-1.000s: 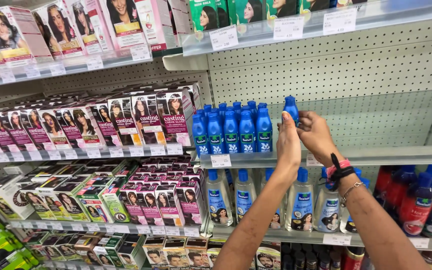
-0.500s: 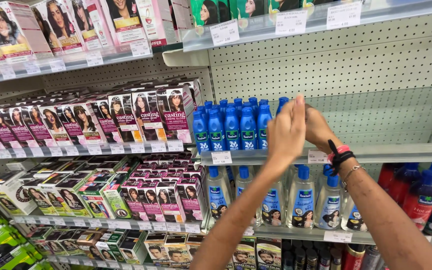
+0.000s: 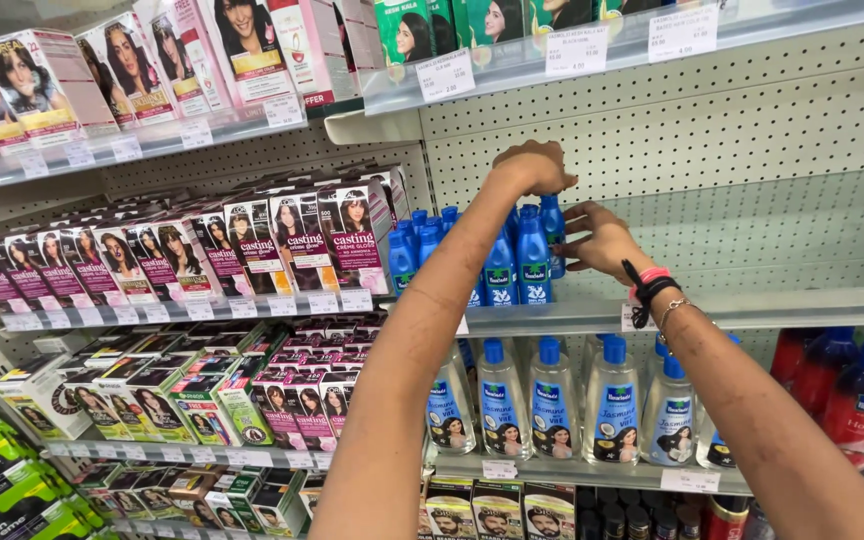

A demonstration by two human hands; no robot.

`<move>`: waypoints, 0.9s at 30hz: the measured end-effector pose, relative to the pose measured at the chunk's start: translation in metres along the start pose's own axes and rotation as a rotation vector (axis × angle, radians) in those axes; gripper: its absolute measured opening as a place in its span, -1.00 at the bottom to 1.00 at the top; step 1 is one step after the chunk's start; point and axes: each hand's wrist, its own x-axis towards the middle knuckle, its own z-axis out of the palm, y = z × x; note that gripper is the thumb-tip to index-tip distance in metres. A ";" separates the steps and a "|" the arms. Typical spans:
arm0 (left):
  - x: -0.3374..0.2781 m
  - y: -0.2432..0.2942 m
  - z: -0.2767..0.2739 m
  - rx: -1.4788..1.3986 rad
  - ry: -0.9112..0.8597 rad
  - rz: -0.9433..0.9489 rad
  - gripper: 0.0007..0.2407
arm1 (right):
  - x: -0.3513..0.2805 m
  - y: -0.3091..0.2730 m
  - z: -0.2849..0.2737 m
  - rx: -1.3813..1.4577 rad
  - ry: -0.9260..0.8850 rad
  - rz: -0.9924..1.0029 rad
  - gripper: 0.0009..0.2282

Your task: Selecting hair oil bottles from a retail shelf and placing them into a shopping cart, with several bottles being concealed inside a sock.

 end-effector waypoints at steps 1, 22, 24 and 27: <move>-0.008 0.004 -0.007 0.014 -0.079 -0.027 -0.55 | 0.001 0.003 0.000 0.009 -0.007 -0.005 -0.47; 0.007 -0.021 0.003 -0.138 -0.241 0.125 -0.89 | -0.012 -0.009 -0.001 0.159 -0.146 0.048 -0.67; 0.007 -0.019 0.003 -0.115 -0.242 0.131 -0.89 | -0.011 -0.006 -0.001 0.166 -0.145 0.040 -0.67; 0.004 -0.015 0.001 -0.072 -0.237 0.138 -0.88 | -0.009 -0.001 -0.002 0.185 -0.141 0.027 -0.67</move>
